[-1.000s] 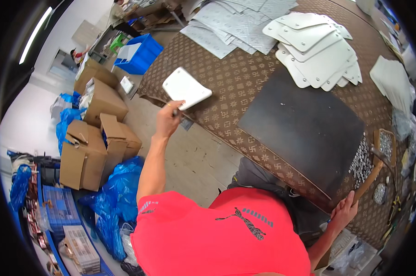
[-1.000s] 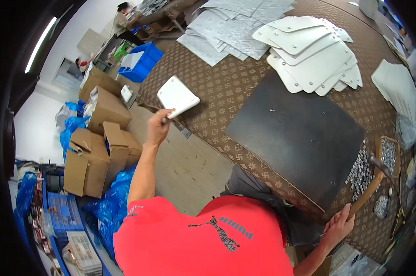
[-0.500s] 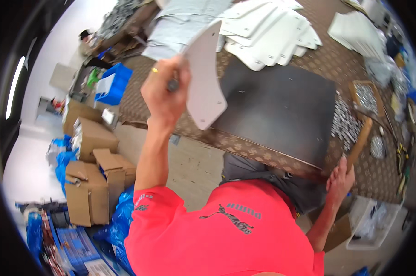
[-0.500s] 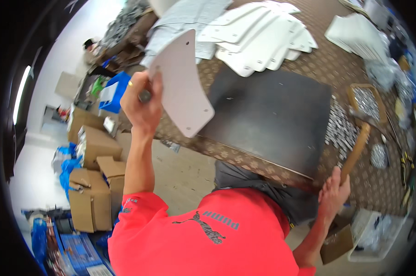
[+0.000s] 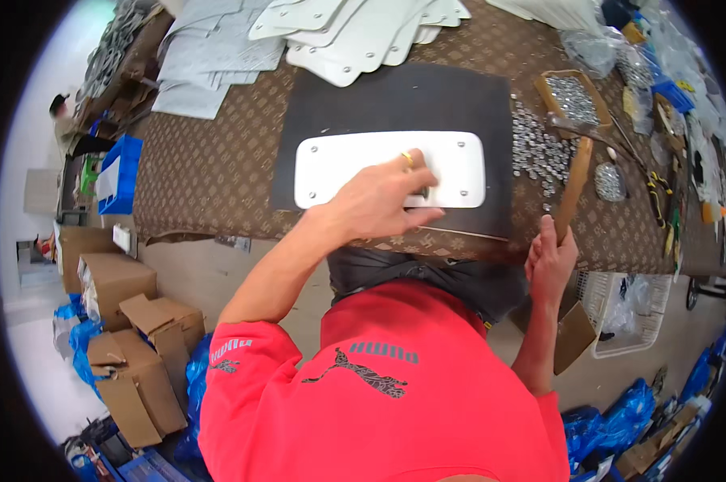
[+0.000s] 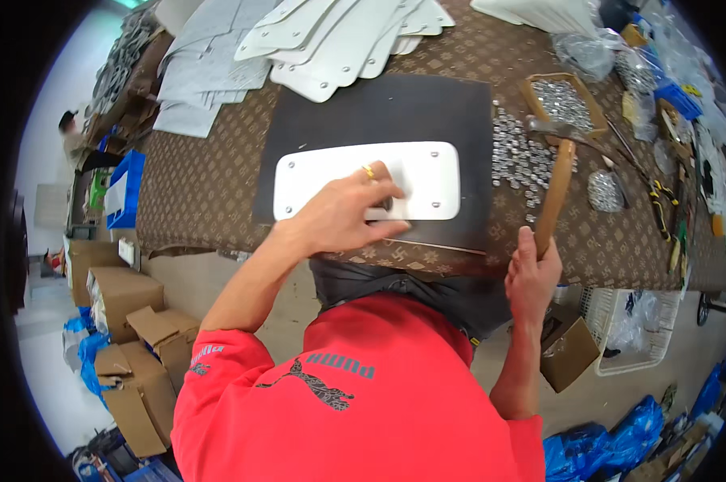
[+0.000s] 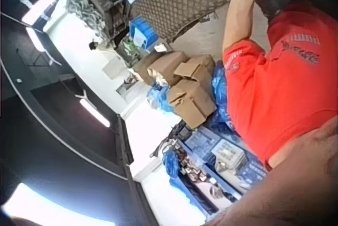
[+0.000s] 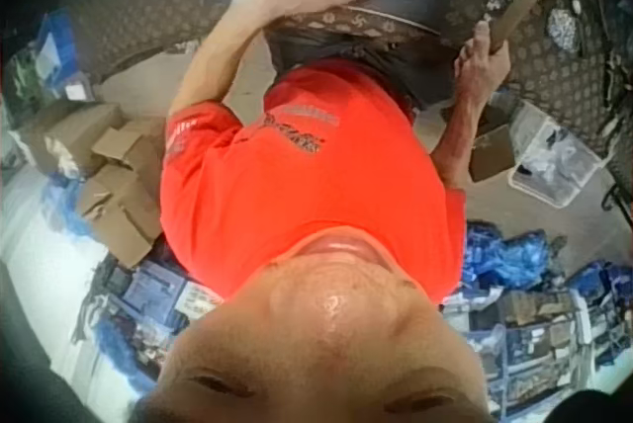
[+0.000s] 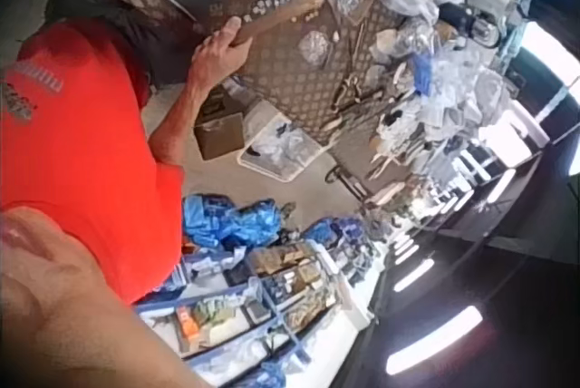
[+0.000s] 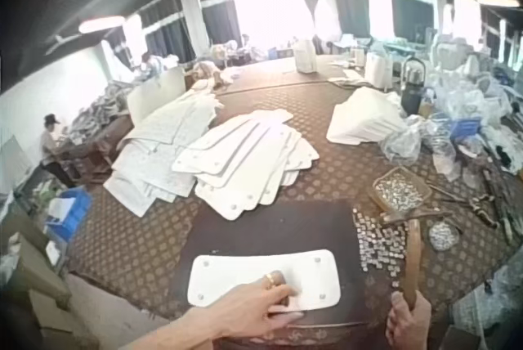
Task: Hammering small metal rivets into material components for bag assembly.
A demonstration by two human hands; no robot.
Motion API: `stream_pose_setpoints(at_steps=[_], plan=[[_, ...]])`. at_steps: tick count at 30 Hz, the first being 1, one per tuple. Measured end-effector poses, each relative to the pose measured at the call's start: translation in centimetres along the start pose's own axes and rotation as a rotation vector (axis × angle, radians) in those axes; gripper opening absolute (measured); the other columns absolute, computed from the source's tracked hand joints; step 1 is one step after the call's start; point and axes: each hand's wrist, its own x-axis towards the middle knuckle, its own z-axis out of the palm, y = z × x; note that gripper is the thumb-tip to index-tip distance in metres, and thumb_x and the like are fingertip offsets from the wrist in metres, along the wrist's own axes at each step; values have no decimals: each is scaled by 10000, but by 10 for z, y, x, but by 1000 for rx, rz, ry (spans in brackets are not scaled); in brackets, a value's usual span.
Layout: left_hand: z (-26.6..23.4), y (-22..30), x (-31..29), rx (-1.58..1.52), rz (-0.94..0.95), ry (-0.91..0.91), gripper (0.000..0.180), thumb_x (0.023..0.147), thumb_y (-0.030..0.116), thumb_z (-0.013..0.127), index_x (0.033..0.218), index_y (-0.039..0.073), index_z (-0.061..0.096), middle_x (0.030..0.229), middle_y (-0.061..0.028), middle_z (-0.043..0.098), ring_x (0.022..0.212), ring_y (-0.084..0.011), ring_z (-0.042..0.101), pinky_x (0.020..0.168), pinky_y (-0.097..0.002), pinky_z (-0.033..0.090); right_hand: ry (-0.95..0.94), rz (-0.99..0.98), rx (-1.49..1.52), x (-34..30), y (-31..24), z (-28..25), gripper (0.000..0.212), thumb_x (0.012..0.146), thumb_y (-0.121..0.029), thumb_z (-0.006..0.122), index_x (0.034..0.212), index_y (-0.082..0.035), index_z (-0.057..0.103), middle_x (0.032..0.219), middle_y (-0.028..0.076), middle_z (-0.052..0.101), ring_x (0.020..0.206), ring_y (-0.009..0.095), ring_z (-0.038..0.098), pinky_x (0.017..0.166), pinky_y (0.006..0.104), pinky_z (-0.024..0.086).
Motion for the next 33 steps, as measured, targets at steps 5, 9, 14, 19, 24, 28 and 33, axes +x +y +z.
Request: stream_pose_setpoints(at_steps=[5, 9, 14, 19, 24, 28, 33], plan=[[-52, -56, -61, -289, -400, 220, 137, 906, 30, 648, 1041, 22, 663, 992, -84, 641, 893, -196, 677, 819, -280, 536, -11, -56, -110, -2, 0, 7, 291, 1038, -288, 588, 839, -125, 451, 587, -77, 363, 400, 14, 310, 321, 212, 224], [-64, -89, -80, -597, -533, 728, 167, 872, -21, 698, 1035, 12, 707, 979, -40, 668, 879, -137, 675, 831, -254, 531, -133, -70, -123, -13, -20, 36, 295, 1043, -282, 581, 833, -123, 449, 593, -77, 374, 407, 8, 309, 331, 203, 217], [-45, -113, -72, -724, -444, 758, 204, 846, -21, 734, 1049, 1, 731, 958, -23, 683, 804, -114, 661, 810, -251, 535, -331, -123, -226, -25, -40, 83, 267, 1042, -256, 583, 847, -113, 469, 601, -67, 408, 427, 6, 335, 359, 192, 239], [-35, -118, -75, -674, -418, 724, 205, 828, 7, 759, 1032, -9, 737, 907, -32, 688, 781, -125, 658, 753, -260, 534, -437, -441, -498, -34, -73, 114, 175, 1017, -217, 621, 926, -96, 532, 635, -56, 460, 499, 3, 407, 433, 162, 304], [-27, -124, -63, -568, -311, 734, 218, 814, 62, 786, 1014, -8, 736, 863, -58, 676, 766, -138, 654, 715, -276, 522, 46, -1002, -845, -12, -120, 79, 126, 992, -192, 631, 1038, -76, 624, 709, -30, 554, 583, 50, 503, 522, 186, 384], [-32, -108, -75, -468, -400, 726, 242, 806, 106, 801, 1010, -3, 733, 863, -83, 669, 765, -148, 653, 702, -284, 512, -295, -129, 508, -48, -114, 133, 144, 998, -208, 607, 983, -69, 638, 716, -26, 576, 587, 98, 522, 520, 254, 378], [-38, -109, -77, -400, -396, 677, 152, 867, -4, 728, 1012, -50, 712, 940, -46, 663, 863, -117, 659, 768, -247, 526, -609, -371, -889, -39, -80, 138, 187, 1024, -220, 599, 954, -58, 537, 651, -71, 396, 555, 10, 359, 480, 201, 255]])
